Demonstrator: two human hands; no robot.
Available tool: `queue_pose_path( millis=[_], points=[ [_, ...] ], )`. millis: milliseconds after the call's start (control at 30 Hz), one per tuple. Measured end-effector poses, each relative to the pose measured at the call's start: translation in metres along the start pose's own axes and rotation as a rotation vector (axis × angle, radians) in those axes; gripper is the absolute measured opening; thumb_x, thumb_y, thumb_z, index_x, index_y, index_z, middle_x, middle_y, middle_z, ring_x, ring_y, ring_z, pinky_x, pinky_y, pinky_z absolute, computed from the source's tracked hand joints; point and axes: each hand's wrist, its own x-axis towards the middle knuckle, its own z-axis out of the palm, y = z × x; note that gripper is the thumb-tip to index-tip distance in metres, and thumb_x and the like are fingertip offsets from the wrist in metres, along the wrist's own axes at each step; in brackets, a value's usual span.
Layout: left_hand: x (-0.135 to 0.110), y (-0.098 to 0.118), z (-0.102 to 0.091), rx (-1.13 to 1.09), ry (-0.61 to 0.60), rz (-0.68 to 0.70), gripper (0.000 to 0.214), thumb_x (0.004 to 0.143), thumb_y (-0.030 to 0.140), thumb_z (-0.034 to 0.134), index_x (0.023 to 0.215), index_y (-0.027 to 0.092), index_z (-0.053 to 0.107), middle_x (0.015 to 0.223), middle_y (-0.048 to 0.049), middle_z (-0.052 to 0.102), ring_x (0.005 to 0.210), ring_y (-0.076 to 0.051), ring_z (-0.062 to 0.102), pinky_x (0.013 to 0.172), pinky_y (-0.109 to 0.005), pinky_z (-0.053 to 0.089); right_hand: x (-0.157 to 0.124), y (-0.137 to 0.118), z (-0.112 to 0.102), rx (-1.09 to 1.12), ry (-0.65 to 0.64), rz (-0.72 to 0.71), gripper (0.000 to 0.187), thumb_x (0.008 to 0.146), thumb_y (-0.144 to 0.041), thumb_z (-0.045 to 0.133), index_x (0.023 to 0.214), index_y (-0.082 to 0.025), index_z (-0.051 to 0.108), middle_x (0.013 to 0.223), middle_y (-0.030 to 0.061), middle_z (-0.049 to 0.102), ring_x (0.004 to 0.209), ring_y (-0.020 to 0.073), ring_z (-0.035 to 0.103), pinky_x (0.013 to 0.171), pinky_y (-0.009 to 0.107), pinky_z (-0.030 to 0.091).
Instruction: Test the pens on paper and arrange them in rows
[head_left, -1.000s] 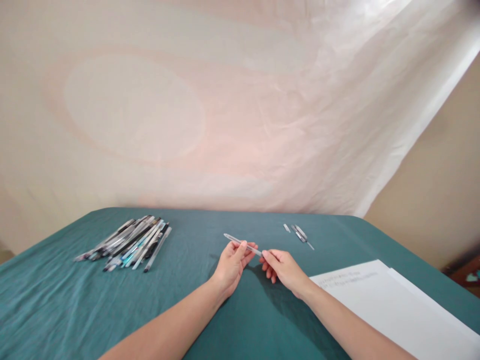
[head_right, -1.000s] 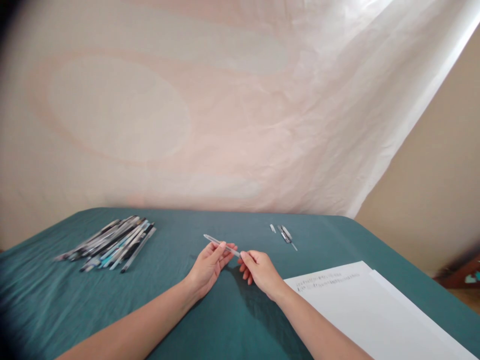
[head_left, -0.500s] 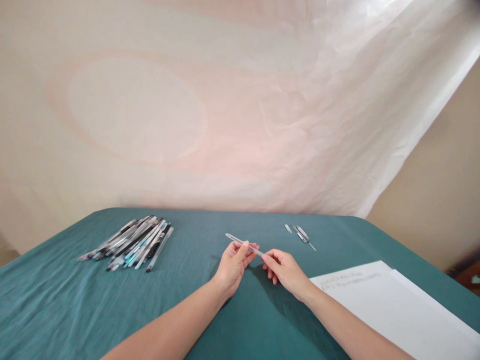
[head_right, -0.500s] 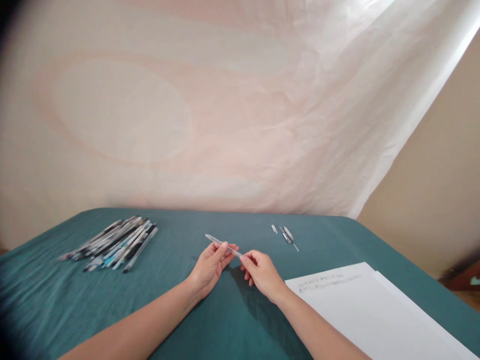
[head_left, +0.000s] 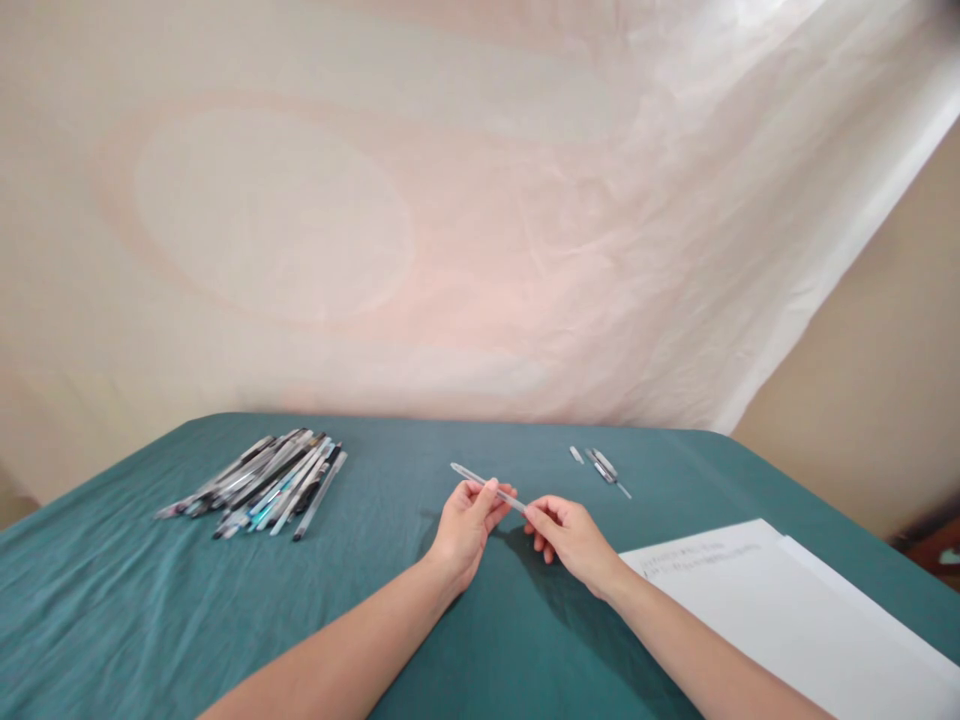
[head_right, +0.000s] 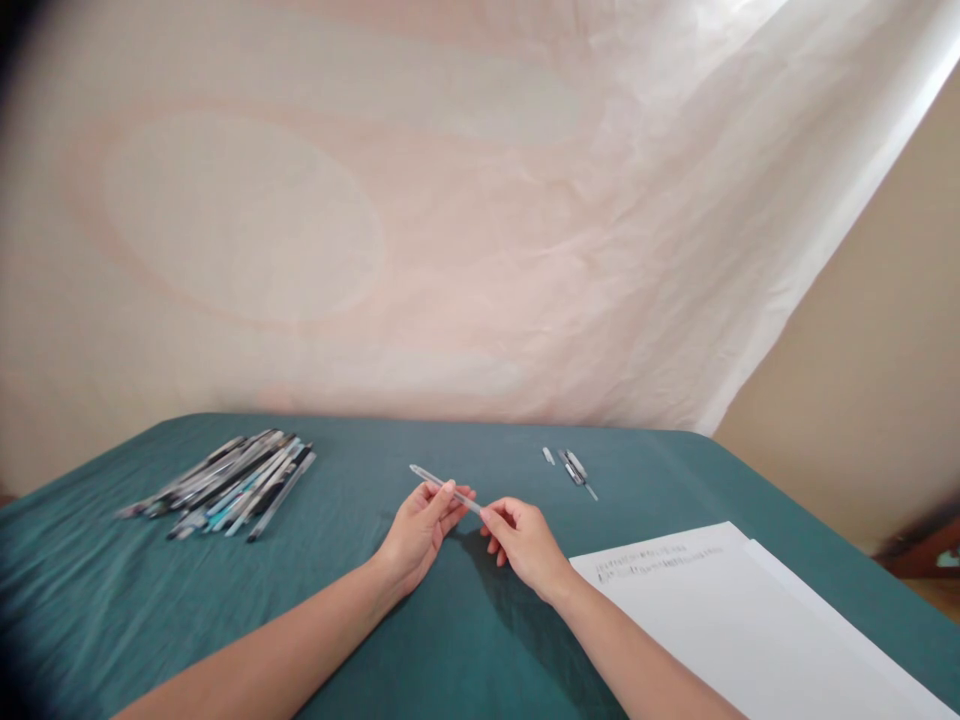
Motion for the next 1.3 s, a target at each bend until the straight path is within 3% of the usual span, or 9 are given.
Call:
queue_pose_path(
  millis=[200, 367, 600, 833, 1033, 1133, 1300],
  points=[
    [0.001, 0.001, 0.001, 0.023, 0.033, 0.029, 0.025, 0.070, 0.028, 0.065, 0.069, 0.016, 0.043, 0.076, -0.0042, 0.063, 0.082, -0.015, 0.061, 0.082, -0.033, 0.046, -0.001, -0.004, 0.001, 0.018, 0.009, -0.007, 0.034, 0.070, -0.046, 0.059, 0.083, -0.015, 0.055, 0.058, -0.0023, 0.054, 0.044, 0.0068, 0.047, 0.038, 0.017, 0.037],
    [0.002, 0.001, 0.000, 0.031, 0.042, 0.034, 0.025, 0.070, 0.029, 0.065, 0.070, 0.016, 0.044, 0.076, -0.0036, 0.063, 0.081, -0.014, 0.061, 0.081, -0.032, 0.046, 0.000, -0.005, 0.002, 0.002, -0.054, 0.022, 0.043, 0.078, -0.054, 0.041, 0.081, -0.013, 0.057, 0.072, 0.0048, 0.061, 0.049, 0.0090, 0.052, 0.035, 0.018, 0.036],
    [0.003, -0.001, -0.003, 0.020, 0.038, 0.052, 0.026, 0.070, 0.030, 0.065, 0.070, 0.016, 0.044, 0.075, -0.0032, 0.062, 0.081, -0.015, 0.061, 0.081, -0.033, 0.045, -0.002, -0.002, 0.002, -0.045, -0.020, -0.011, 0.026, 0.071, -0.041, 0.058, 0.076, -0.016, 0.052, 0.054, -0.0045, 0.052, 0.041, 0.0058, 0.044, 0.036, 0.016, 0.034],
    [0.003, 0.001, -0.001, 0.021, 0.048, 0.054, 0.025, 0.070, 0.030, 0.065, 0.069, 0.016, 0.043, 0.074, -0.0025, 0.062, 0.081, -0.014, 0.061, 0.083, -0.032, 0.045, 0.001, 0.000, 0.001, -0.029, -0.063, 0.004, 0.024, 0.075, -0.039, 0.051, 0.082, -0.017, 0.052, 0.059, -0.0034, 0.053, 0.045, 0.0070, 0.049, 0.037, 0.015, 0.037],
    [0.004, 0.002, -0.003, 0.008, 0.053, 0.056, 0.026, 0.070, 0.030, 0.065, 0.070, 0.016, 0.043, 0.075, -0.0030, 0.062, 0.080, -0.015, 0.061, 0.082, -0.033, 0.045, 0.000, 0.000, -0.007, -0.183, -0.085, -0.010, 0.024, 0.075, -0.042, 0.051, 0.074, -0.017, 0.052, 0.059, -0.0025, 0.053, 0.045, 0.0077, 0.049, 0.033, 0.015, 0.034],
    [0.010, 0.005, -0.007, 0.004, 0.116, 0.091, 0.023, 0.072, 0.030, 0.063, 0.073, 0.016, 0.045, 0.075, -0.0036, 0.062, 0.079, -0.014, 0.061, 0.082, -0.034, 0.045, -0.001, -0.005, -0.020, -0.293, -0.146, -0.025, 0.024, 0.075, -0.040, 0.051, 0.075, -0.017, 0.056, 0.062, -0.0006, 0.056, 0.047, 0.0087, 0.051, 0.033, 0.015, 0.033],
    [0.023, 0.014, -0.017, -0.015, 0.337, 0.247, 0.017, 0.079, 0.032, 0.053, 0.076, 0.018, 0.045, 0.072, -0.0007, 0.059, 0.077, -0.011, 0.060, 0.081, -0.031, 0.044, 0.002, -0.009, -0.047, -0.445, -0.191, -0.007, 0.021, 0.076, -0.035, 0.050, 0.074, -0.016, 0.059, 0.064, 0.0016, 0.060, 0.051, 0.0090, 0.054, 0.038, 0.015, 0.035]
  ],
)
